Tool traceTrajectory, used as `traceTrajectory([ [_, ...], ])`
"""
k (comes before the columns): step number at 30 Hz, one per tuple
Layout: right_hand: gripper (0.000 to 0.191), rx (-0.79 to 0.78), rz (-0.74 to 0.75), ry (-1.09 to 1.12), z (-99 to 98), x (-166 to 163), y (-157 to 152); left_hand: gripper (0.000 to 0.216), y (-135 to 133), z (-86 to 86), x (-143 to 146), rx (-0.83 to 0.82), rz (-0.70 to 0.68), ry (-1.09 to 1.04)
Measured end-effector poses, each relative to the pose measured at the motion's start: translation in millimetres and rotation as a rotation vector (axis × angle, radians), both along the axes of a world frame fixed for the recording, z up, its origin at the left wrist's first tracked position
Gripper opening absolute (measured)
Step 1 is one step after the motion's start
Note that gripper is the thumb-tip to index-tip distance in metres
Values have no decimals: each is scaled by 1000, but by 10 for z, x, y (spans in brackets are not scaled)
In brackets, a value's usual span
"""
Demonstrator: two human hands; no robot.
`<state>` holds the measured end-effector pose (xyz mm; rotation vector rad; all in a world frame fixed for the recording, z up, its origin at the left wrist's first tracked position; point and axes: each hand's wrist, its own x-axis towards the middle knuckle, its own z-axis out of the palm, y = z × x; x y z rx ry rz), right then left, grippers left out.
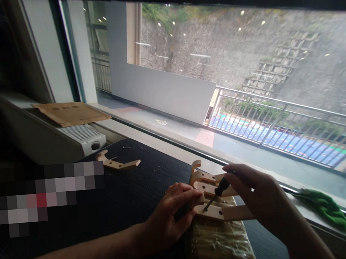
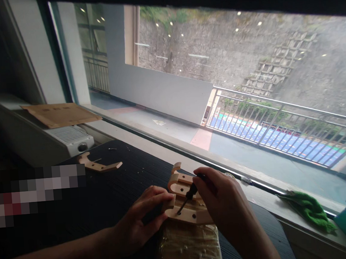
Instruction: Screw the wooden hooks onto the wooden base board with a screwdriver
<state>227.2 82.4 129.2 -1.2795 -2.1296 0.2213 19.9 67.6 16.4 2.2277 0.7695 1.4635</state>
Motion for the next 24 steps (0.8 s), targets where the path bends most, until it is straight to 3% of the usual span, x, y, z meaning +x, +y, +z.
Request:
traceTrajectory([
  [7,28,-14,-35,5,5,-66,-22,50,6,10,7,4,2,-9],
  [14,24,-72,112,113,28,-79,-66,51,11,-5,-1,-11,3,2],
  [24,28,-43,-23,25,-11,-75,7,49,2,6,15,-5,22,3],
])
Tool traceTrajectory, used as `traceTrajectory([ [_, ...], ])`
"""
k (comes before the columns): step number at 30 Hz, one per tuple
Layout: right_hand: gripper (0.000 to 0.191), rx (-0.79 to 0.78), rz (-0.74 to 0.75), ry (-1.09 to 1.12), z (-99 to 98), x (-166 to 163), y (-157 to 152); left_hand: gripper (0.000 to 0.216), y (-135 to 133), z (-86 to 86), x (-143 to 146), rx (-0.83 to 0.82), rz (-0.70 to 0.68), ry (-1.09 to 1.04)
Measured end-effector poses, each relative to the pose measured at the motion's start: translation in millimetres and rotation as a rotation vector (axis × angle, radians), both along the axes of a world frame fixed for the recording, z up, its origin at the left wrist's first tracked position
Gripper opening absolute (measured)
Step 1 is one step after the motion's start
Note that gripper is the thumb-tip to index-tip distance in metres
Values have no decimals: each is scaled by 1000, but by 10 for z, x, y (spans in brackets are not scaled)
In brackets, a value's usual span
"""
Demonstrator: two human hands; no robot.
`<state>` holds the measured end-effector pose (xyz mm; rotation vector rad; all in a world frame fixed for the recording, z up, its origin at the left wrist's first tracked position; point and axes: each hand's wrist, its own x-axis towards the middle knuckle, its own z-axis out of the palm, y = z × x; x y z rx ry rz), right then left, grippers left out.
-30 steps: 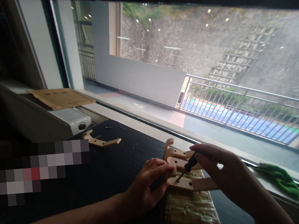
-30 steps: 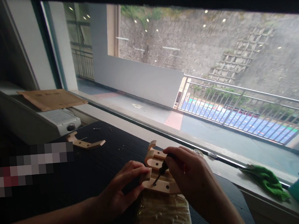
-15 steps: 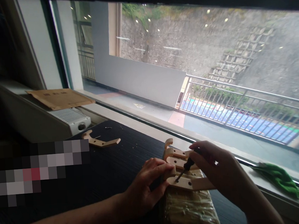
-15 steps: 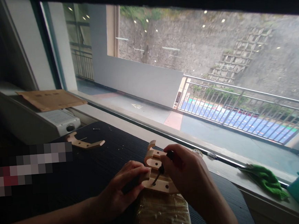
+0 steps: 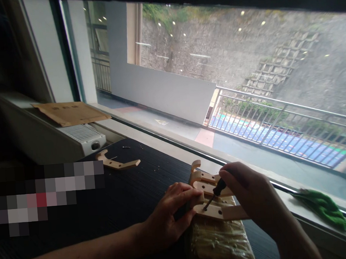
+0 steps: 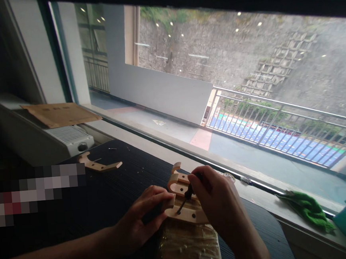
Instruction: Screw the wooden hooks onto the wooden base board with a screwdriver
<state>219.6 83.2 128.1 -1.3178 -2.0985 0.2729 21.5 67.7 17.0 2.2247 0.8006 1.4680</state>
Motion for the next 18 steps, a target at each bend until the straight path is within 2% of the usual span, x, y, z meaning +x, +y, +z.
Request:
traceTrajectory([
  [5,28,20,62,-18,15,13,-58,51,1,3,-3,12,-11,-2],
  [9,22,-24,131,10,41,36,-85,51,-4,2,-6,9,-9,-1],
  [18,26,-48,-6,-37,31,36,-36,51,-2,9,-12,-1,-21,6],
])
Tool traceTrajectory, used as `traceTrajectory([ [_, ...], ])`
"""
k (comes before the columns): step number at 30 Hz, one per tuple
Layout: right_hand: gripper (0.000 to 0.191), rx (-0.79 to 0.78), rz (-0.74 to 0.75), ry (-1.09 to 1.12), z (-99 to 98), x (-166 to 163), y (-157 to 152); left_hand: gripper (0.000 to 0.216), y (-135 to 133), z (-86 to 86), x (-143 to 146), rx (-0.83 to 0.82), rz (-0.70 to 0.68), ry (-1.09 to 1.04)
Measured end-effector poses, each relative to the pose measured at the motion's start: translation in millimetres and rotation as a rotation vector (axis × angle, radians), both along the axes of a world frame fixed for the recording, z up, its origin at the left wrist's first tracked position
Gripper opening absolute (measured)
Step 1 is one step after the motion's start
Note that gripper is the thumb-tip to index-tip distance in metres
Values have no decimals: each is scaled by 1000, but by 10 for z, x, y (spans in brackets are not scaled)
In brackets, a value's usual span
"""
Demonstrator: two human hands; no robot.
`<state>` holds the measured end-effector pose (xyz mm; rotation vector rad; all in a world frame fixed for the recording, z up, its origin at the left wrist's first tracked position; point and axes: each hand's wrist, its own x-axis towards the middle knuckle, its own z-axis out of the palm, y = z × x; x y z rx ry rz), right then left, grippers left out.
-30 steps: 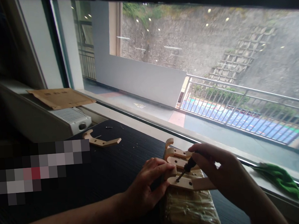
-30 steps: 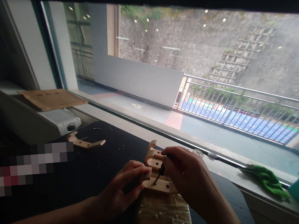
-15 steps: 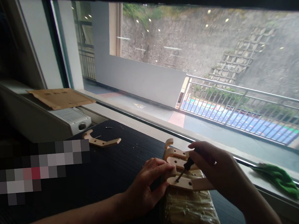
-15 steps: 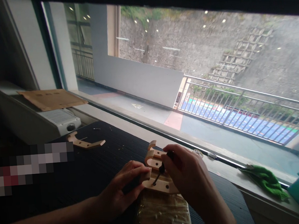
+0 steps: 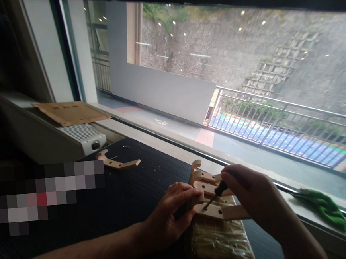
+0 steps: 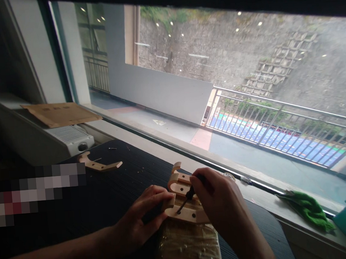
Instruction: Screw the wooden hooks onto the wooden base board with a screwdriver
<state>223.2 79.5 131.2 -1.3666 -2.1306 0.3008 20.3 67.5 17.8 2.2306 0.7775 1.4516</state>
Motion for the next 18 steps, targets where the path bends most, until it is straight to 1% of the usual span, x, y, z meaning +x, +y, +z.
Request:
traceTrajectory([
  [3,26,21,17,8,5,-1,-28,51,2,2,0,-5,-1,8],
  [7,21,13,117,64,5,2,-60,52,5,-7,1,6,-4,9],
  [9,19,-3,137,71,4,4,-57,52,5,-12,1,3,-1,10],
  [11,20,-9,119,60,4,10,-41,52,4,-15,0,-2,2,16],
  [16,27,-39,5,13,-17,42,3,52,1,-15,0,-4,4,19],
  [18,27,-45,-19,13,-28,51,2,52,1,-14,1,-5,4,19],
])
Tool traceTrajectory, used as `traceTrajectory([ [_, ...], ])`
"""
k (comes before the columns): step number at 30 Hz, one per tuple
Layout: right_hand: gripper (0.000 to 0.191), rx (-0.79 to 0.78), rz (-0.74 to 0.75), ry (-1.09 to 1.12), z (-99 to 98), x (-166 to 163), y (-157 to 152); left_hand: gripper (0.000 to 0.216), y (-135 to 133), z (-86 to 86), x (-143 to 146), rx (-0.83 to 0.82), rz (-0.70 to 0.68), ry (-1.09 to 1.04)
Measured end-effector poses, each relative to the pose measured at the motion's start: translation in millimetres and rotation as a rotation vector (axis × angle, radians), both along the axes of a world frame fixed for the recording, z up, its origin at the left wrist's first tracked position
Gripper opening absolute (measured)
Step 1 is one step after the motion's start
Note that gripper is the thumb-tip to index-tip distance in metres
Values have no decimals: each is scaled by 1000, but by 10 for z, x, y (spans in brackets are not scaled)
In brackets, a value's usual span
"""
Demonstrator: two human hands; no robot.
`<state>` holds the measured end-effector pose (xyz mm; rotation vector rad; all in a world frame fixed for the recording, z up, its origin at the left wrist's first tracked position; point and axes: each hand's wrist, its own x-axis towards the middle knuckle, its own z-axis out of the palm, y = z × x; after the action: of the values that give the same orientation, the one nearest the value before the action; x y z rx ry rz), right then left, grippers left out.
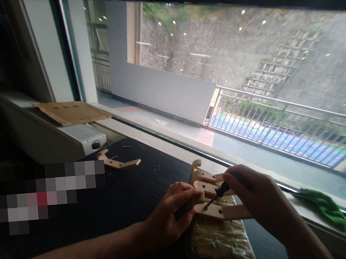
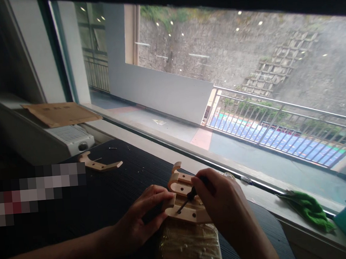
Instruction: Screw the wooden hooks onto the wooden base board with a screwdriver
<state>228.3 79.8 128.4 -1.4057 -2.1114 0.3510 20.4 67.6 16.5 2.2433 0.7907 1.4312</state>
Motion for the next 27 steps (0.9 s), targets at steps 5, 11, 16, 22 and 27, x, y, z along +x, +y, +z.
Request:
traceTrajectory([
  [5,21,9,53,22,18,-13,-57,52,1,-1,-2,0,1,4],
  [11,18,11,143,41,43,-53,-91,52,3,-6,-2,2,-1,1],
  [16,28,-5,21,-8,18,-8,-9,52,4,-9,-1,-6,-6,2],
  [22,29,5,27,-15,26,3,-20,52,8,-7,-4,3,-9,-4],
  [27,23,24,144,13,41,-47,-82,52,6,2,-1,14,-5,-8],
])
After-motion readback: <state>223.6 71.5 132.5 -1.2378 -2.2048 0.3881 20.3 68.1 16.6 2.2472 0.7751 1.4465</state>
